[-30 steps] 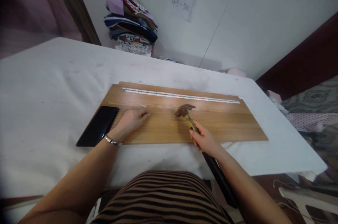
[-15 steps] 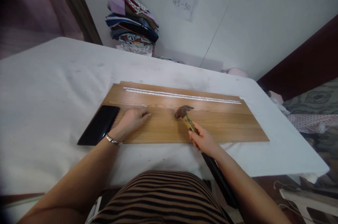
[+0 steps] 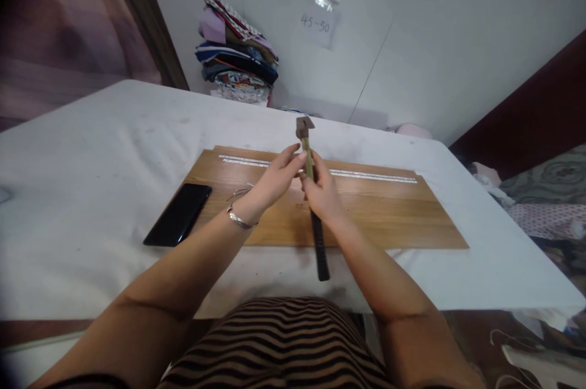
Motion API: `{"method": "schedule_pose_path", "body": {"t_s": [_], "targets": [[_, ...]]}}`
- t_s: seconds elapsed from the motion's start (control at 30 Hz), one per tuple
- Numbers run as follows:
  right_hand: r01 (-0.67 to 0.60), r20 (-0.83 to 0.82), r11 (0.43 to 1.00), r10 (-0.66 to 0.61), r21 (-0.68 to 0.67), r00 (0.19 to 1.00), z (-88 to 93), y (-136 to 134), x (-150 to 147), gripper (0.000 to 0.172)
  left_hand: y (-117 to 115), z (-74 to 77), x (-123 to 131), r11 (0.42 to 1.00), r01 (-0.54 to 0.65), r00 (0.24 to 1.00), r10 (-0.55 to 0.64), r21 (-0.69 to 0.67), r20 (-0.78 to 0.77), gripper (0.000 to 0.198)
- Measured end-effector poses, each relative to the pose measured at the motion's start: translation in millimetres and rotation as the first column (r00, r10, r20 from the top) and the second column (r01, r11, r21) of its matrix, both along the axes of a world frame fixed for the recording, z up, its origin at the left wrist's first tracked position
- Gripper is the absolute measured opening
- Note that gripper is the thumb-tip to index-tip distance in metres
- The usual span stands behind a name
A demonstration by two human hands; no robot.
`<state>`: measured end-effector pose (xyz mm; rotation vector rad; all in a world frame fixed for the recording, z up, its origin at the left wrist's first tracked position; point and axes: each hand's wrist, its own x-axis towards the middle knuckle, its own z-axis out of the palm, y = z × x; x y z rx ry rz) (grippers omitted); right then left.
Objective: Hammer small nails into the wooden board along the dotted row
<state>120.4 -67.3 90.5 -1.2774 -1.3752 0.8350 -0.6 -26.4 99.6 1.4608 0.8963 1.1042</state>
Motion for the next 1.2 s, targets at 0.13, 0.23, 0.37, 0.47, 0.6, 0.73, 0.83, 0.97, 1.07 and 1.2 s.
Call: {"method": "schedule_pose_path", "body": {"t_s": [0.13,0.23,0.37,0.47,0.6,0.73,0.83,0.97,1.07,1.2], "targets": [[-0.195,0.092,0.975,0.185,0.11,0.978,1.6,2.5,-17.5,0.058,11.5,21.0,5.0,0.985,-0.159,0.987,0.161,-0.065,0.029,0.019],[-0.344,0.192,0.937,0.327,0.058,0.925,1.3,-2.8,6.8,0.052,11.8,27.4,-15.3,0.989,-0.083,0.995,0.09,-0.119,0.047,0.019],[-0.063,0.34,0.998,0.064,-0.013,0.938,-20.5,2.8,80.2,0.042,3.8,22.5,-45.6,0.985,-0.001,0.997,-0.013,-0.173,-0.08,0.019],[0.172,0.54,0.984,-0.122,-0.042,0.833,-49.5,8.7,141.9,0.04,-7.1,7.1,-57.9,0.967,0.018,0.971,-0.076,-0.253,-0.225,0.026],[0.341,0.725,0.94,-0.252,0.026,0.64,-83.4,6.9,200.0,0.039,-26.7,-18.4,-60.8,0.93,0.074,0.934,-0.191,-0.361,-0.301,0.025],[0.381,0.757,0.922,-0.301,0.076,0.579,-103.6,8.9,222.7,0.038,-40.7,-33.6,-55.2,0.938,0.112,0.881,-0.246,-0.327,-0.403,0.025],[0.384,0.773,0.916,-0.326,0.116,0.545,-115.7,15.1,225.5,0.035,-44.5,-35.8,-49.3,0.947,0.144,0.861,-0.262,-0.287,-0.435,0.026],[0.379,0.782,0.911,-0.352,0.161,0.514,-128.9,18.9,226.2,0.034,-45.5,-34.1,-43.9,0.944,0.147,0.839,-0.277,-0.295,-0.468,0.025],[0.353,0.804,0.916,-0.352,0.19,0.479,-134.3,17.8,229.6,0.036,-45.5,-35.3,-42.3,0.946,0.143,0.815,-0.279,-0.29,-0.508,0.028],[0.331,0.817,0.92,-0.351,0.21,0.457,-137.0,16.5,233.8,0.039,-44.1,-42.1,-40.5,0.935,0.164,0.799,-0.312,-0.314,-0.513,0.031]]}}
